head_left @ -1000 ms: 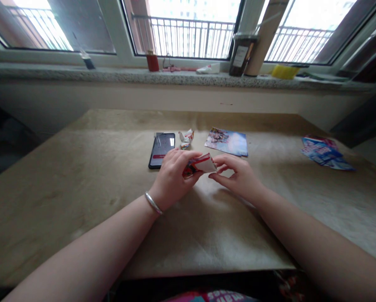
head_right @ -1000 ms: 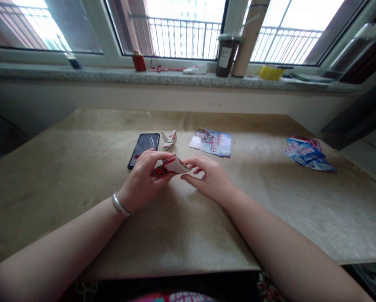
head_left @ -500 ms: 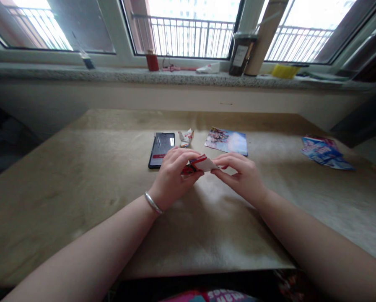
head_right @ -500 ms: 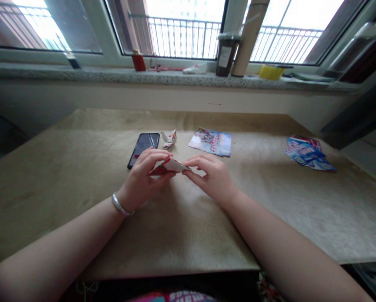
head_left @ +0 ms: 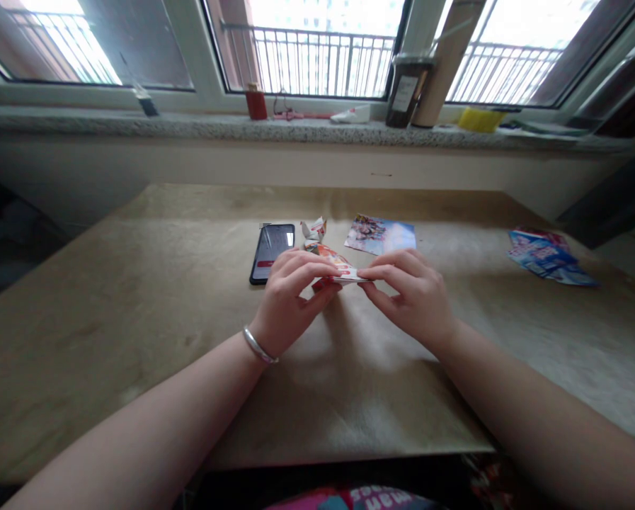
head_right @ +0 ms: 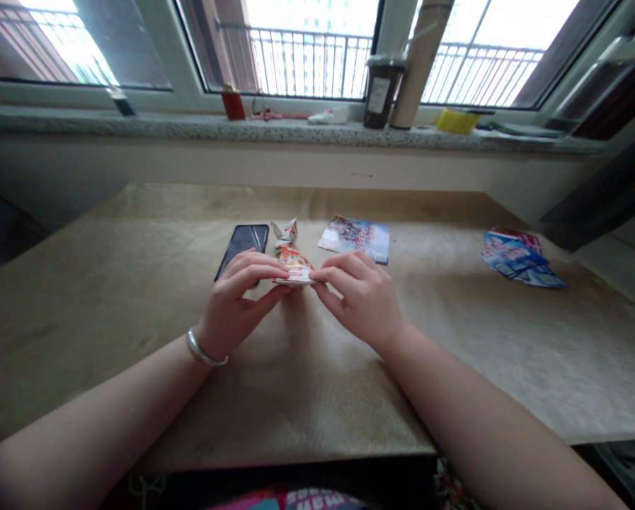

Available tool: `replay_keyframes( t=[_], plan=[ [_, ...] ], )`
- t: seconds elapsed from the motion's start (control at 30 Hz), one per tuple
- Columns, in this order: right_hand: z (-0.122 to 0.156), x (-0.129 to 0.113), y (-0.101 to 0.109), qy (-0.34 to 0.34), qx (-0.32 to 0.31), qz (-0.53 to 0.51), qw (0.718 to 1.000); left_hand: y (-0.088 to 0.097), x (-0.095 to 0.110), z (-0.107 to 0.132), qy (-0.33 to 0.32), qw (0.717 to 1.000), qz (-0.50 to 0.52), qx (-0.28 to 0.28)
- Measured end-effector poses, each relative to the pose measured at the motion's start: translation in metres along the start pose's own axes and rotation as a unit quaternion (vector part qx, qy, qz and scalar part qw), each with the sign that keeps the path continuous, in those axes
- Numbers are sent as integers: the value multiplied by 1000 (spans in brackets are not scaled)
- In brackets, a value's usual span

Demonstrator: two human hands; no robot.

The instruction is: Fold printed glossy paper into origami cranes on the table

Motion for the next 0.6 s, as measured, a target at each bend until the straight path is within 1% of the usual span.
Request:
replay_keyframes(
  t=[0.13, 0.27, 0.4, 0.6],
  plan=[
    [0, 2, 1, -13, 32, -70, 997, 1, -2, 0, 7, 1000, 18, 9],
    [0, 4, -1, -18, 27, -120, 992, 0, -9, 3, 36, 999, 37, 4],
    [-1, 4, 1, -19, 26, -132, 991, -2, -14, 5, 59, 996, 64, 2],
    [-2, 3, 2, -21, 35, -127, 991, -4, -11, 5, 61, 995, 75, -7]
  ],
)
Point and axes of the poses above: each hand's wrist, its own z-axis away from the middle knuckle, its own y-axis out of the back of the hand, x = y × z, the point moved 7 cm from there along -z, towards the middle knuckle, and after that the axes turned 7 degrees about z, right-handed, at the moved point
